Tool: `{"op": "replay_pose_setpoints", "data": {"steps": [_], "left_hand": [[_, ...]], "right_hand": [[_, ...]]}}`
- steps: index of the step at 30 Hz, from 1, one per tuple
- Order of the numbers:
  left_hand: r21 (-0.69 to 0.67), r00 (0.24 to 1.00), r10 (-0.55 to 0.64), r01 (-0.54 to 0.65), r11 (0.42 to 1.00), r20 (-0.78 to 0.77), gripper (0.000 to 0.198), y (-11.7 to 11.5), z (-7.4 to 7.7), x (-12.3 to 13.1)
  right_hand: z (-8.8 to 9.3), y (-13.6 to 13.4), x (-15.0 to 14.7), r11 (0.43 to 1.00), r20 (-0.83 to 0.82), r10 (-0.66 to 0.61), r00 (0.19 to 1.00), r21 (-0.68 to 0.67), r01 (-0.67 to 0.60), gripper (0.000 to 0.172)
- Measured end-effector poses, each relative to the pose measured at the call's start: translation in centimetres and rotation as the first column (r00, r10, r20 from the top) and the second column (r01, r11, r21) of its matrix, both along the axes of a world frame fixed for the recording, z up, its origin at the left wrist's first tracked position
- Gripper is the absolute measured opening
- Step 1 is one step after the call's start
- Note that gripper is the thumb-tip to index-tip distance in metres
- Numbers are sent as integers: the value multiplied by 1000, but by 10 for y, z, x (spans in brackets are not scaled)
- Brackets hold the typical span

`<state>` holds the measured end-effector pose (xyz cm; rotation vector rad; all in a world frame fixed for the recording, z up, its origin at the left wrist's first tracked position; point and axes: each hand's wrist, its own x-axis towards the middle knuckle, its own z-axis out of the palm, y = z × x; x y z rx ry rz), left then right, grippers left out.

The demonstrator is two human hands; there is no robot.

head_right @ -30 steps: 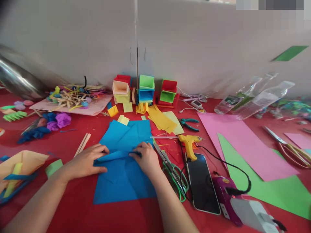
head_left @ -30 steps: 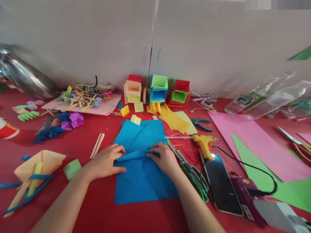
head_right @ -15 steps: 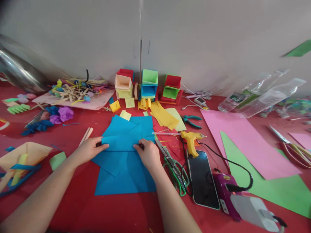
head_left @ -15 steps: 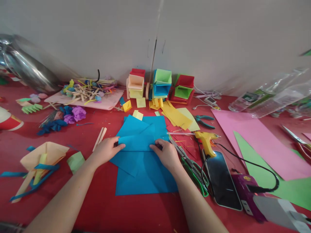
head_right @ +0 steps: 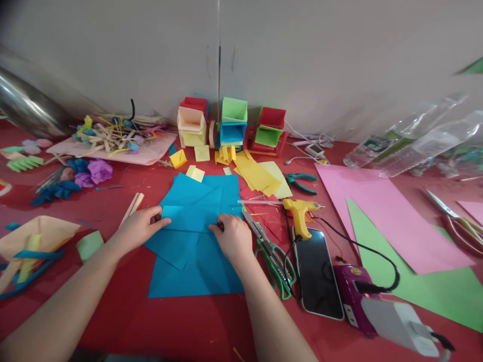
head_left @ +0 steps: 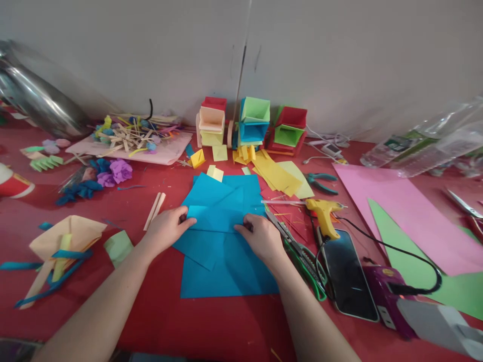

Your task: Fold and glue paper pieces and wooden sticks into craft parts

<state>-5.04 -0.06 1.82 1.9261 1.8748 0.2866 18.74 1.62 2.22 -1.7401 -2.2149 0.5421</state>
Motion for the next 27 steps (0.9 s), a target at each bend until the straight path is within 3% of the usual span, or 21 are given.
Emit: {"op": "replay_pose_setpoints", "data": {"steps": [2,5,7,8,11,13,17,27], "left_hand": [[27,999,3,-2,1000,-34,22,-1,-1,1],[275,996,40,-18,961,-76,30,-4,-2,9],[446,993,-3,55,894,-115,43,-10,-1,20],[477,986,-79,139,868,-144,44,-14,-1,26],[357,865,-424,499,790,-270,51,-27,-5,43],[248,800,-521,591,767,-297,65,-35,-10,50],[137,787,-540,596,792,-298,79,-39,-16,49],[130,797,-532,582,803,-284,79,-38,-19,48]], "right_hand": [[0,0,0,1000,15,-6,1000,-3,6,19],[-2,1,-1,1000,17,-15,1000,-9,15,19],[-2,1,-1,1000,16,-19,1000,-16,19,18],[-2,1,-1,1000,15,-20,1000,-17,20,18],[-1,1,-2,1000,10,-24,1000,-17,25,17],[-1,1,-2,999,-2,-34,999,-23,34,17],[-1,2,-1,997,-17,-47,999,-65,45,14],[-3,6,7,1000,-15,0,1000,-3,0,15]]}}
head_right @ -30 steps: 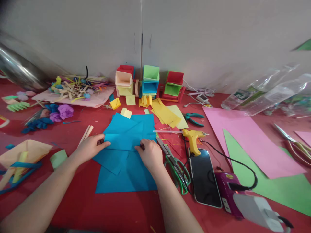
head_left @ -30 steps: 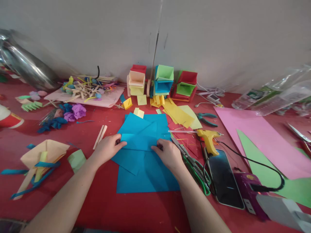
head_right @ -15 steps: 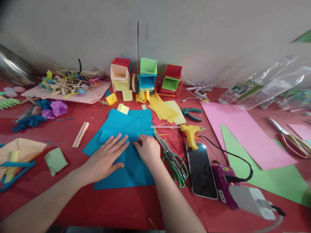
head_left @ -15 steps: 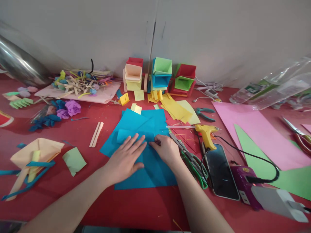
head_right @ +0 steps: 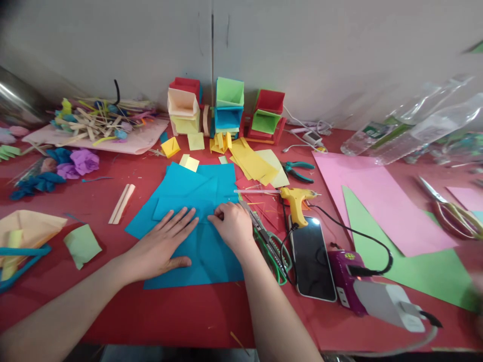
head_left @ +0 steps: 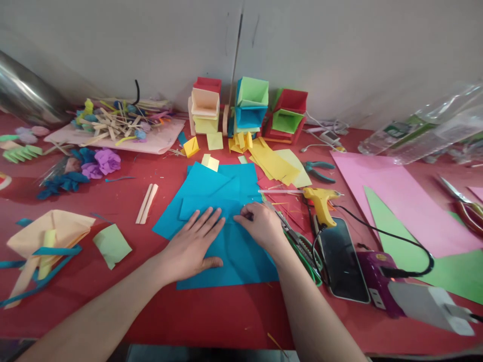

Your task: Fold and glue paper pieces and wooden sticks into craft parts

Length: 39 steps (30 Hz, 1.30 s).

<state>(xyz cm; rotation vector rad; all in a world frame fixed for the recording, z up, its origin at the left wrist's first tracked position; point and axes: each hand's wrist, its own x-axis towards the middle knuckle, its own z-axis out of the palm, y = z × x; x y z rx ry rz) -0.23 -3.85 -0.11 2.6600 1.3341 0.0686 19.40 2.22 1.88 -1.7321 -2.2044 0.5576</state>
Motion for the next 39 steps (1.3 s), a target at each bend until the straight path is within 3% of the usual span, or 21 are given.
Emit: {"op": "replay_pose_setpoints", "data": {"steps": [39], "left_hand": [[0,999,39,-39,999,1,72,-1,0,4]], "right_hand": [[1,-4,-1,998,124,61,990,17,-63,9]]}}
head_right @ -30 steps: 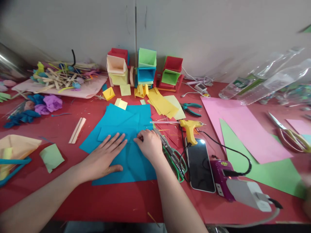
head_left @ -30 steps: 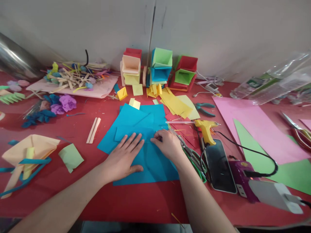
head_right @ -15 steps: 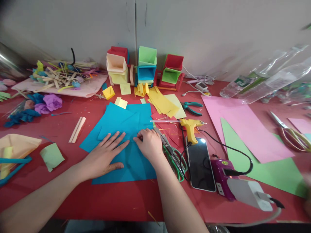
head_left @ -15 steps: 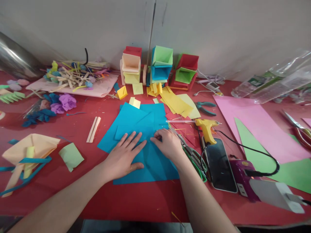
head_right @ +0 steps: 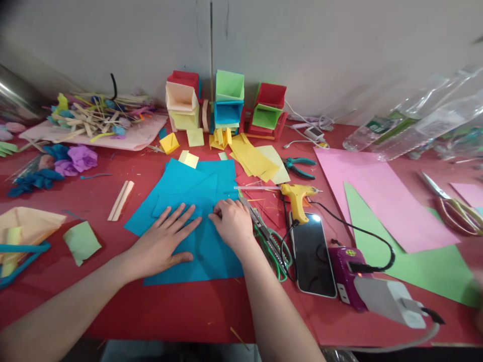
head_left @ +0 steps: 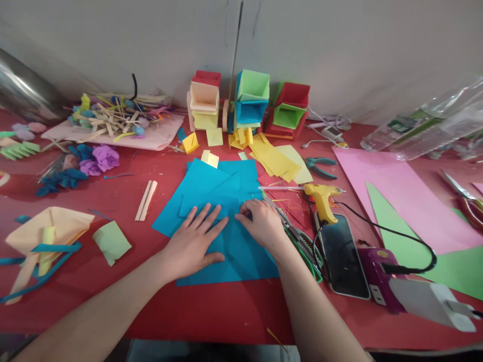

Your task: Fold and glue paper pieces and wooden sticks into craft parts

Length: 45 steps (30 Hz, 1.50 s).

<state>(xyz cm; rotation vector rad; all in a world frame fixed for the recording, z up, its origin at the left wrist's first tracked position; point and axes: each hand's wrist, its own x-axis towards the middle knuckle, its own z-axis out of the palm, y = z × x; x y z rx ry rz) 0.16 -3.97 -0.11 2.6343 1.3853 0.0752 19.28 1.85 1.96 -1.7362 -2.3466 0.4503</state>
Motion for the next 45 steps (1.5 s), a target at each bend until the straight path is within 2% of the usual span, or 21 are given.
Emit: {"op": "replay_pose_setpoints", "data": {"steps": [22,26,31,36,40,45], "left_hand": [[-9,999,32,-32,999,-9,71,-3,3,6],[1,999,32,-32,999,-5,71,-3,2,7],[30,999,39,-39,999,-17,71,-4,1,8],[79,997,76,-74,994,-18,69,-13,-1,17],[74,1000,27,-27,997,0,64,-17,-3,22],[51,999,55,-54,997,-2,73,-15,-5,21]], "right_hand": [[6,-1,2,998,17,30,999,-61,-29,6],[6,-1,2,998,4,41,999,-48,-41,6],[2,-3,-3,1000,59,-4,998,30,3,20],[-1,-3,-4,998,113,-2,994,60,-5,19],[-2,-2,-3,998,115,-3,993,64,-5,20],[-2,-1,-3,998,111,2,994,55,-9,20]]}}
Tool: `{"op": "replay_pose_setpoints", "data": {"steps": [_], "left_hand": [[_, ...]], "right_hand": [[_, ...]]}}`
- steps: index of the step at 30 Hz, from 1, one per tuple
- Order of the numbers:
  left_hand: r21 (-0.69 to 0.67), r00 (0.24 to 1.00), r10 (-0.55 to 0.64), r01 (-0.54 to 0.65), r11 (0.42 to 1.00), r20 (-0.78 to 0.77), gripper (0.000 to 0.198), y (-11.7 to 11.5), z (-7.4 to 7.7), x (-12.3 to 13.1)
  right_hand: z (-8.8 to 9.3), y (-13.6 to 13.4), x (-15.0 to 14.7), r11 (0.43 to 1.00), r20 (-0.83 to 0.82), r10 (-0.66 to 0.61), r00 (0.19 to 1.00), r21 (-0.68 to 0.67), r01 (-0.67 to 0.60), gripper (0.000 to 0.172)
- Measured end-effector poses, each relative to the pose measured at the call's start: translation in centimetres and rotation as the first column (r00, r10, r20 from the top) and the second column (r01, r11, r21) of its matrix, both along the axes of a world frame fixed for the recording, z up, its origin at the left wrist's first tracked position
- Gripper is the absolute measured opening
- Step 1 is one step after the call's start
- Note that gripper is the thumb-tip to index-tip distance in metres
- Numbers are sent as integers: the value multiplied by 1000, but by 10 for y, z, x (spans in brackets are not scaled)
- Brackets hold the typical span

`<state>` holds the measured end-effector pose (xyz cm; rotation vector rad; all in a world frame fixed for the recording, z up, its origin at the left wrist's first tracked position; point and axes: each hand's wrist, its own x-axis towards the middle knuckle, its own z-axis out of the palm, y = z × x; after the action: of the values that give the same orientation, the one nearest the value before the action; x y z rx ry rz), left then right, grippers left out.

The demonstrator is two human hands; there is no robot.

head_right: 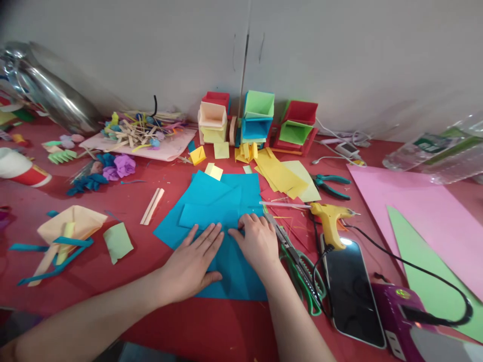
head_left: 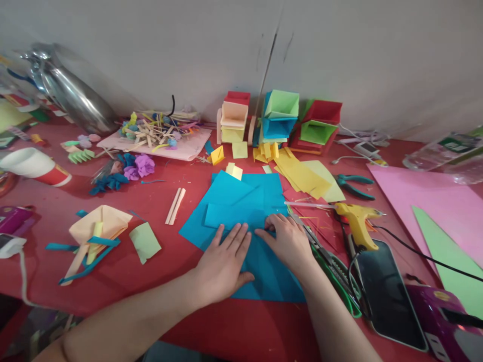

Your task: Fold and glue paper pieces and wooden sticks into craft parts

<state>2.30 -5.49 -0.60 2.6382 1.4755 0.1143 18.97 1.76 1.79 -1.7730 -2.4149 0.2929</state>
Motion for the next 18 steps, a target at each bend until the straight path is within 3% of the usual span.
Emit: {"op": "replay_pose_setpoints", "data": {"steps": [7,18], "left_hand": [[-17,999,45,-45,999,-7,72,-4,1,2],[-84,989,139,-143,986,-48,80,-3,15,-6]], "right_hand": [[-2,1,2,1000,-11,16,1000,23,-15,19],[-3,3,3,1000,-34,21,999,2,-21,21]]}}
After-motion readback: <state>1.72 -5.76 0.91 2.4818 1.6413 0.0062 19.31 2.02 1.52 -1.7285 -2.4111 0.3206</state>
